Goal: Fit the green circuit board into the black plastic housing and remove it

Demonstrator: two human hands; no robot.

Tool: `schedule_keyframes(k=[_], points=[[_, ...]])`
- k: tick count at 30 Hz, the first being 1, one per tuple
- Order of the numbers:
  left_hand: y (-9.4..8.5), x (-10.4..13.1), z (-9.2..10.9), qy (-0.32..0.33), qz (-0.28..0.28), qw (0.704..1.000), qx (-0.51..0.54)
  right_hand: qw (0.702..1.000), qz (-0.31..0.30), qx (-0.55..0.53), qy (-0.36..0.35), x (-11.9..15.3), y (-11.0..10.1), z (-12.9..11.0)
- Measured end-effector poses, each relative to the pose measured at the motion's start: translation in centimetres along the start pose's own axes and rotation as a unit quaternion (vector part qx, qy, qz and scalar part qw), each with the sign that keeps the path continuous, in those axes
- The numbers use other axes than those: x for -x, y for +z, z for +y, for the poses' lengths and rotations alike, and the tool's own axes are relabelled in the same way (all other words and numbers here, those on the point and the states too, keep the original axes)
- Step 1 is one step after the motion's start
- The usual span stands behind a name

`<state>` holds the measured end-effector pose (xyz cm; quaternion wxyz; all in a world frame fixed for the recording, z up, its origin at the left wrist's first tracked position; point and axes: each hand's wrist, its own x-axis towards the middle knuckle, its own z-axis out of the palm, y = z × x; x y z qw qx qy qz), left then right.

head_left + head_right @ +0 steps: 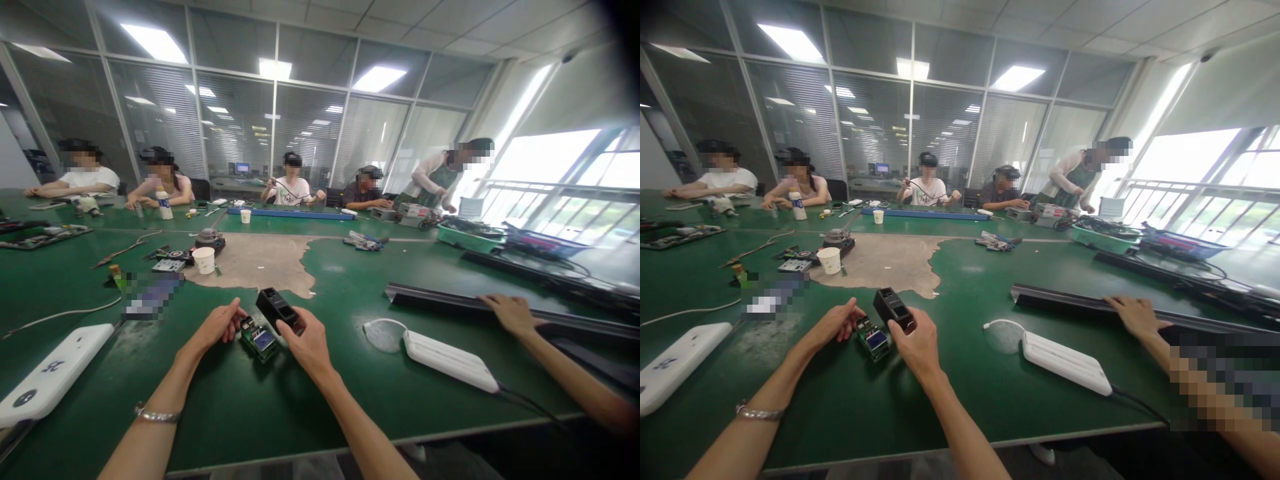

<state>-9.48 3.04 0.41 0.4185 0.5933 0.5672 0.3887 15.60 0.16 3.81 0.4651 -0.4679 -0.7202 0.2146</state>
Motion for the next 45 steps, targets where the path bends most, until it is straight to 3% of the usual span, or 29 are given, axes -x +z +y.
schedule_keyframes(k=[5, 14, 23, 29, 37, 41, 45], points=[[0.0, 0.0, -0.1, -0.007, 0.0, 1.0, 0.01, 0.998, -0.032, 0.035, -0.03, 0.4, 0.3, -2.0], [-0.2, 0.3, 0.4, -0.003, -0.015, 0.999, -0.041, 0.992, -0.066, 0.099, -0.04, 1.4, 1.3, -3.4], [0.3, 1.3, 0.7, 0.02, 0.023, 0.999, -0.038, 0.985, -0.093, 0.136, -0.042, 3.4, 1.5, -2.5], [0.3, 1.5, 0.6, 0.037, 0.018, 0.998, -0.052, 0.99, -0.076, 0.118, -0.028, 4.1, 2.0, -2.2], [0.0, 0.9, -0.1, 0.037, 0.025, 0.998, -0.035, 0.995, -0.062, 0.058, -0.044, 3.1, 1.8, -2.7], [-0.1, 0.8, -0.3, 0.032, 0.031, 0.998, -0.037, 0.998, -0.047, 0.019, -0.043, 1.6, 0.9, -3.2], [-0.1, 0.9, 0.0, 0.032, 0.02, 0.999, -0.029, 0.999, -0.03, -0.014, -0.029, -0.5, 0.1, -2.1]])
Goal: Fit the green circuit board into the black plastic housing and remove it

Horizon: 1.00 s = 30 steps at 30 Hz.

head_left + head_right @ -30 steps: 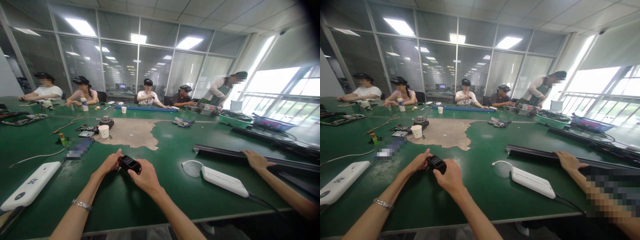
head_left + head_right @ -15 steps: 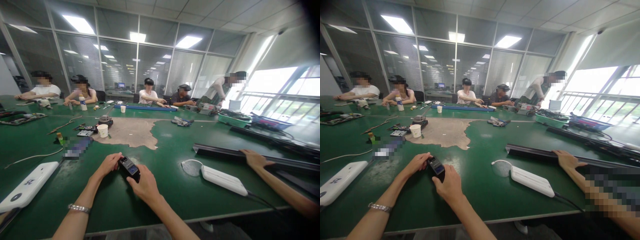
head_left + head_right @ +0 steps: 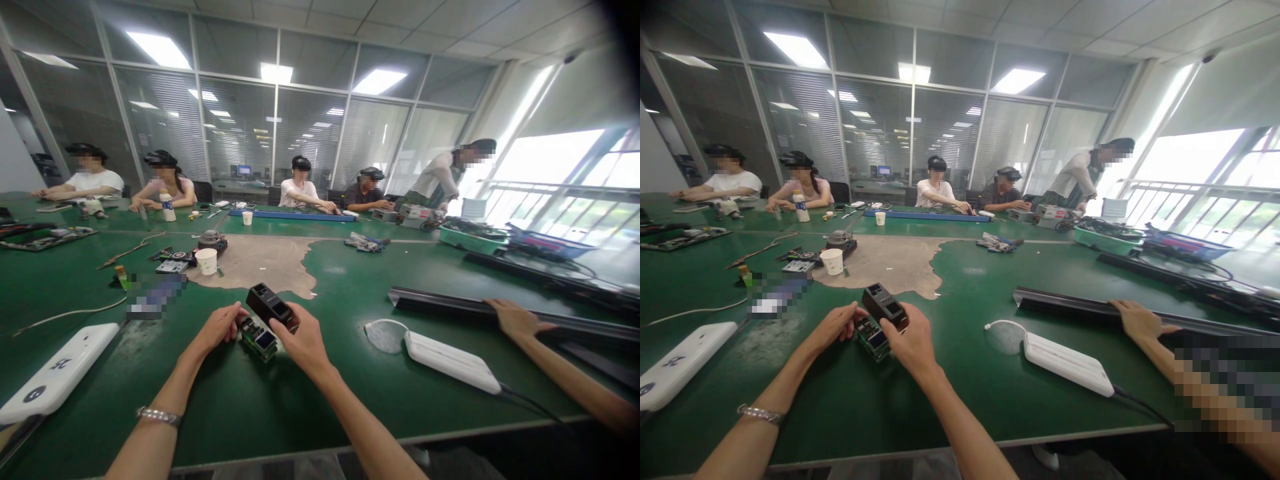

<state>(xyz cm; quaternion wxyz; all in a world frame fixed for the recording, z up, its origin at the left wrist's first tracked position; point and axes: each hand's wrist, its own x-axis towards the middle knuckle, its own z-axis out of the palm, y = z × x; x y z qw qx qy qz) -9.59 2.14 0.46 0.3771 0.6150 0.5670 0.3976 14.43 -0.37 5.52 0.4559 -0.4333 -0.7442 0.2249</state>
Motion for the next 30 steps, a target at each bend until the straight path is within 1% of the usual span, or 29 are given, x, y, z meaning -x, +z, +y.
schedule_keyframes(k=[3, 6, 11, 14, 18, 20, 24, 27, 30], points=[[0.1, 0.1, 0.3, -0.009, 0.001, 1.0, 0.002, 1.0, -0.003, 0.023, 0.019, -0.6, -0.3, 2.0], [0.2, 0.0, 0.2, -0.011, 0.002, 1.0, -0.007, 0.997, 0.006, 0.065, 0.029, -0.2, -0.2, 3.8], [0.2, -0.2, 0.0, -0.012, -0.007, 1.0, -0.015, 0.995, 0.001, 0.095, 0.027, 0.5, 0.2, 5.1], [0.2, -0.3, -0.1, -0.013, -0.009, 1.0, -0.018, 0.993, -0.009, 0.108, 0.034, 0.5, 0.5, 5.5], [0.3, -0.4, -0.1, -0.015, -0.007, 1.0, -0.018, 0.99, 0.004, 0.129, 0.05, 0.7, 0.6, 5.8], [0.3, -0.4, -0.1, -0.019, -0.005, 1.0, -0.017, 0.99, 0.008, 0.133, 0.048, 1.0, 0.6, 5.8], [0.3, -0.3, -0.1, -0.022, 0.006, 1.0, -0.011, 0.99, -0.003, 0.134, 0.044, 1.3, 0.4, 5.5], [0.3, -0.2, 0.0, -0.018, 0.006, 1.0, -0.011, 0.993, 0.004, 0.112, 0.035, 1.1, 0.2, 5.1], [0.3, -0.3, 0.0, -0.019, 0.008, 1.0, -0.003, 0.998, 0.016, 0.054, 0.035, 0.8, -0.2, 4.3]])
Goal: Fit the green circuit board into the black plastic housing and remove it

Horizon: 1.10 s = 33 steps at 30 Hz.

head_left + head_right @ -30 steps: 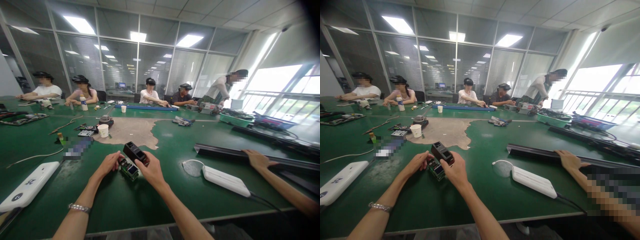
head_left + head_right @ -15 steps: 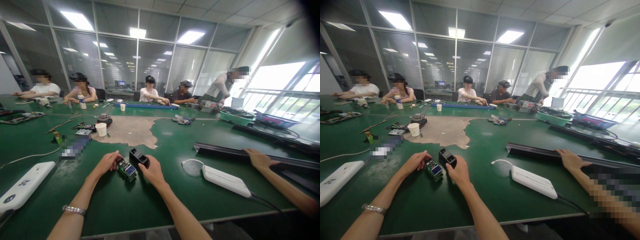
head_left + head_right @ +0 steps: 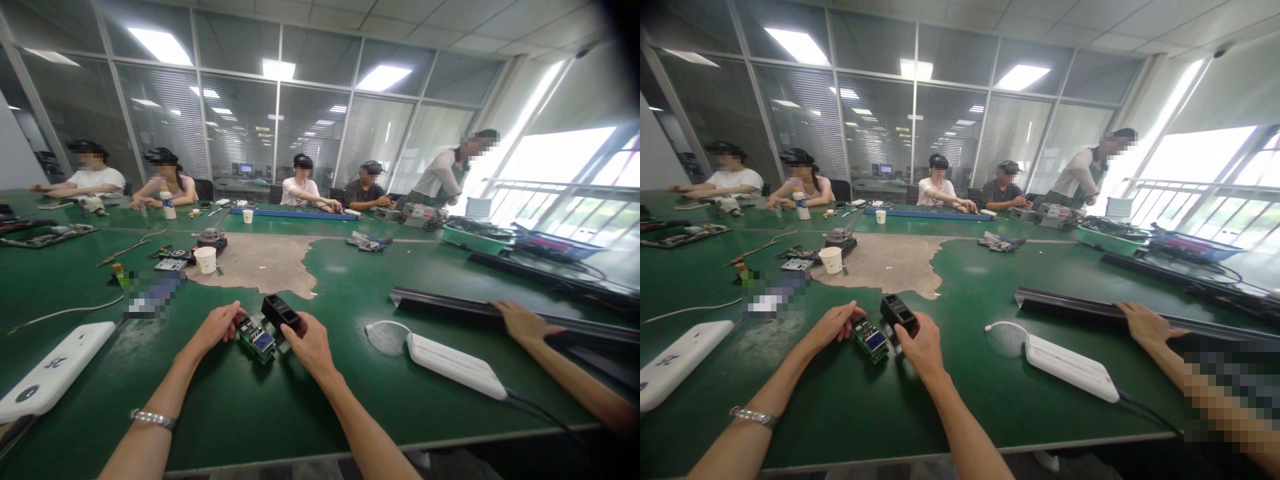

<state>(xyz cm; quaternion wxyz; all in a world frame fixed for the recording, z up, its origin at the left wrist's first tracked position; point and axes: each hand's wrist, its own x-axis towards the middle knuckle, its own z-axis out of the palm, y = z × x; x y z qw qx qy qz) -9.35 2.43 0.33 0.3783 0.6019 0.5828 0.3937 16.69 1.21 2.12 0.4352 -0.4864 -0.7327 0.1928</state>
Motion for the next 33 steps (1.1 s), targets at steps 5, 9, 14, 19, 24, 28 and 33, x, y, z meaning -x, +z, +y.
schedule_keyframes(k=[5, 9, 14, 19, 24, 28, 33], points=[[0.0, -0.2, -0.1, 0.004, 0.015, 1.0, 0.025, 0.997, -0.021, -0.078, 0.007, 0.1, -0.7, -2.4], [-0.1, 0.0, 0.0, 0.009, 0.01, 1.0, 0.018, 0.996, -0.052, -0.073, -0.003, 0.6, -0.6, -4.1], [-0.2, 0.0, 0.0, -0.005, 0.008, 1.0, -0.001, 0.998, -0.057, -0.017, -0.025, 1.0, 0.2, -5.0], [-0.1, 0.0, 0.0, -0.003, 0.009, 1.0, 0.009, 0.996, -0.066, 0.015, -0.056, 1.4, 0.5, -5.4], [-0.1, 0.1, 0.3, 0.004, -0.002, 1.0, 0.004, 0.994, -0.078, 0.041, -0.069, 2.3, 0.6, -4.7], [-0.1, 0.1, 0.3, 0.005, -0.004, 1.0, 0.0, 0.991, -0.097, 0.062, -0.066, 2.8, 0.8, -4.0], [-0.2, 0.2, 0.1, 0.022, -0.015, 1.0, -0.003, 0.991, -0.106, 0.067, -0.044, 3.3, 1.0, -3.8]])
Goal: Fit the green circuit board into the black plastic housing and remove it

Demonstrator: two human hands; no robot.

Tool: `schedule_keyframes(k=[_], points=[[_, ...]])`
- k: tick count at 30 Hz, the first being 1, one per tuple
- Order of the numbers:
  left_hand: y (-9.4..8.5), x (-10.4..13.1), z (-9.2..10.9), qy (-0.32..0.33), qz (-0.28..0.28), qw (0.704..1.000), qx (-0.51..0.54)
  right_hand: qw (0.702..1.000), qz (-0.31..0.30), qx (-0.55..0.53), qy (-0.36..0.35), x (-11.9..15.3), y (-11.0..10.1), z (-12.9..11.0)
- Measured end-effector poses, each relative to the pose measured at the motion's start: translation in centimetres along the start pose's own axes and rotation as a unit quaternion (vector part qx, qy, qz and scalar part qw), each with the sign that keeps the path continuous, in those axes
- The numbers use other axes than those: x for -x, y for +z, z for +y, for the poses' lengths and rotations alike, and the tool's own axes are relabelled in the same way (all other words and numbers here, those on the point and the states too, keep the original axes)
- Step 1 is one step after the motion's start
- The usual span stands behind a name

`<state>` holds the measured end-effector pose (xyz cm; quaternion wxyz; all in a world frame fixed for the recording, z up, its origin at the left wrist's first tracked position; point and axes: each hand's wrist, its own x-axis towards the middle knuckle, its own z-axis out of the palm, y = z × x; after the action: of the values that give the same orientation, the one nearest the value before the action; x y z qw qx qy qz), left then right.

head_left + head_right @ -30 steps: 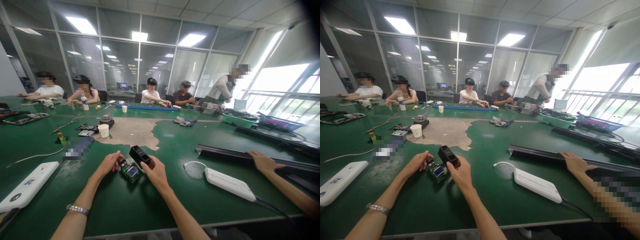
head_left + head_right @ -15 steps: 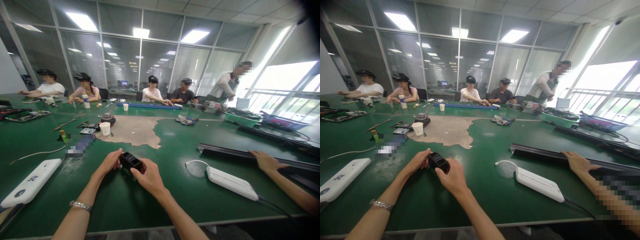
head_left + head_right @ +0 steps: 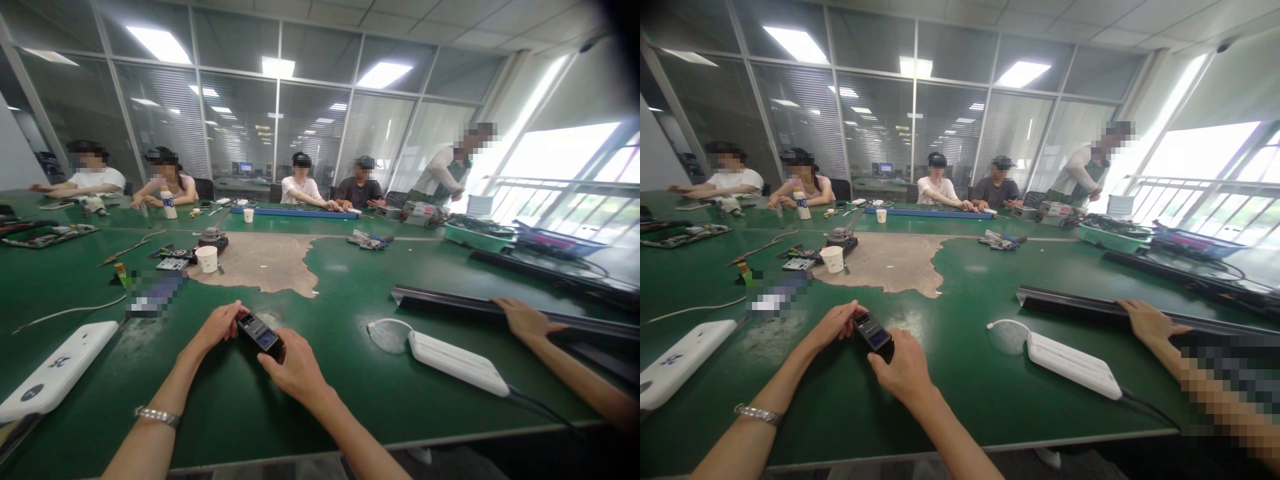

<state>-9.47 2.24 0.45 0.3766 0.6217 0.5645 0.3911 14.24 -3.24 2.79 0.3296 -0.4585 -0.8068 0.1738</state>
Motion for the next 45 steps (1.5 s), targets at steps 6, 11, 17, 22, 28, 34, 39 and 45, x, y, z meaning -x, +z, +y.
schedule_keyframes(k=[6, 11, 17, 22, 28, 34, 39, 45], points=[[-0.1, -0.2, -0.5, 0.019, -0.013, 1.0, 0.013, 1.0, 0.016, -0.01, 0.0, 0.1, 0.3, -0.3], [-0.3, -0.5, -0.7, 0.003, 0.001, 1.0, 0.007, 0.998, 0.044, -0.047, -0.022, -0.7, -0.2, -0.9], [-0.3, -0.4, -0.5, 0.028, 0.008, 0.999, 0.03, 0.988, 0.098, -0.109, -0.043, -2.8, -2.1, -0.5], [-0.1, -0.4, -0.7, 0.015, 0.015, 0.999, 0.031, 0.989, 0.132, -0.072, 0.011, -4.3, -1.4, 3.6], [0.0, -0.5, -0.5, -0.01, 0.022, 1.0, 0.0, 0.993, 0.113, -0.03, 0.029, -4.2, 0.2, 6.6], [0.1, -0.2, -0.1, -0.016, 0.018, 1.0, -0.019, 0.995, 0.086, -0.007, 0.043, -4.3, 0.6, 6.8], [0.2, -0.2, -0.3, -0.019, 0.023, 0.999, -0.018, 0.993, 0.102, 0.011, 0.052, -3.7, 0.8, 6.7], [0.2, -0.3, -0.5, -0.016, 0.024, 0.999, -0.016, 0.992, 0.116, 0.001, 0.039, -3.3, 0.6, 6.2]])
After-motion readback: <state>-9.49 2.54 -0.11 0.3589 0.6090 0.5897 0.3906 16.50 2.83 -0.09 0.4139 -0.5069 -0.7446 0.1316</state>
